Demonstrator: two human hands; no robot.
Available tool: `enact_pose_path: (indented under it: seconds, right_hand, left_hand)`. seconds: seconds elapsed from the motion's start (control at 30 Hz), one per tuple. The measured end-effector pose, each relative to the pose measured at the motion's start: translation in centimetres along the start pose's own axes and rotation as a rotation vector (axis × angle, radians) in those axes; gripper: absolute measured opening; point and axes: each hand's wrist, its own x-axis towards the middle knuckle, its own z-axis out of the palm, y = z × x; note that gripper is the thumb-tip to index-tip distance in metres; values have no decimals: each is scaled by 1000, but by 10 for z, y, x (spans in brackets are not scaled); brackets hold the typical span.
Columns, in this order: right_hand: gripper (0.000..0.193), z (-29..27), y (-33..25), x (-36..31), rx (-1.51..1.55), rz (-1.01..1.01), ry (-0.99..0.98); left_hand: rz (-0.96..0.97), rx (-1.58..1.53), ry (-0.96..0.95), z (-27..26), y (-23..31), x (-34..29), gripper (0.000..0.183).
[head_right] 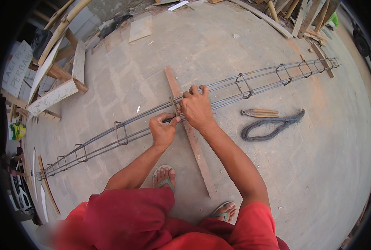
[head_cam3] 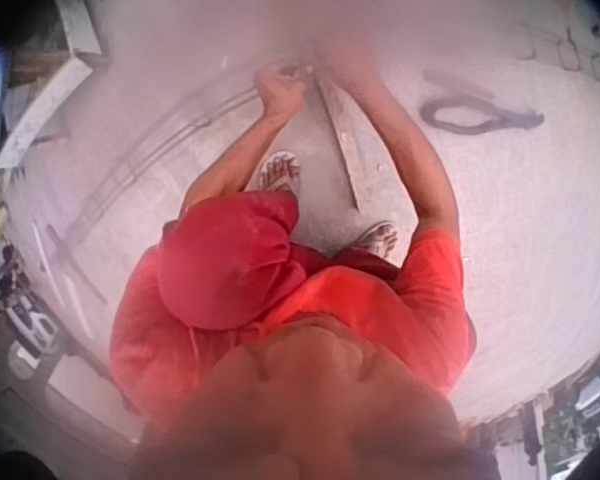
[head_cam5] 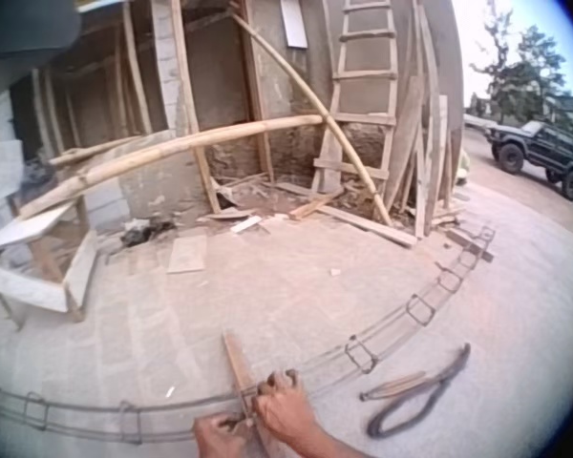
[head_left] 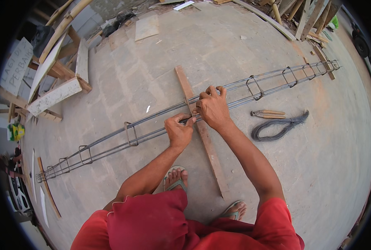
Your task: The person ties a metal rebar cage together using wire and pliers. They wrap wire around the intersections of the rebar bars and twist it tight with pliers to secure the structure. The person works systematically along the length of the cage, moving from one joint to the next.
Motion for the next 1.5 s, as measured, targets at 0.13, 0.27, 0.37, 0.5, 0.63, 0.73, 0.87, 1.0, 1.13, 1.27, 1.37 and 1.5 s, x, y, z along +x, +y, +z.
enact_pose_path:
  seconds: [0.13, 0.27, 0.37, 0.5, 0.63, 0.73, 0.87, 1.0, 1.13, 1.27, 1.37, 1.5]
  right_hand:
    - [19, 20, 5, -15, 64, -81, 36]
    - [22, 32, 14, -16, 251, -12, -148]
    - [23, 33, 15, -13, 221, 3, -265]
    - [17, 26, 11, -25, 230, -2, -119]
    - [23, 25, -16, -74, 16, -14, 141]
    - [22, 31, -21, -80, -95, 1, 196]
    - [22, 35, -24, -83, -148, 50, 153]
    - [16, 32, -28, -81, -107, 87, 96]
    - [9, 36, -37, -84, 24, 187, -8]
    - [6, 30, -48, -92, 249, 296, 16]
    - [6, 15, -57, -91, 262, 276, -5]
    - [7, -6, -62, -65, 168, 59, 85]
  left_hand:
    - [40, -34, 10, 5, -3, 1, 6]
    - [68, -98, 14, 10, -11, 1, 3]
    - [99, -114, 30, 12, -13, 2, 3]
    - [163, -118, 58, 14, -14, 0, 4]
    - [262, 41, 80, 9, -17, -3, 9]
    - [332, 111, 81, 11, -15, -3, 12]
    - [350, 134, 76, 10, -15, -4, 11]
    - [360, 105, 97, 11, -17, -5, 12]
    - [361, 115, 85, 10, -18, -5, 10]
    - [444, 113, 83, 8, -23, -7, 4]
    - [536, 159, 65, 1, -31, -9, 11]
    - [619, 213, 18, -5, -35, -8, 15]
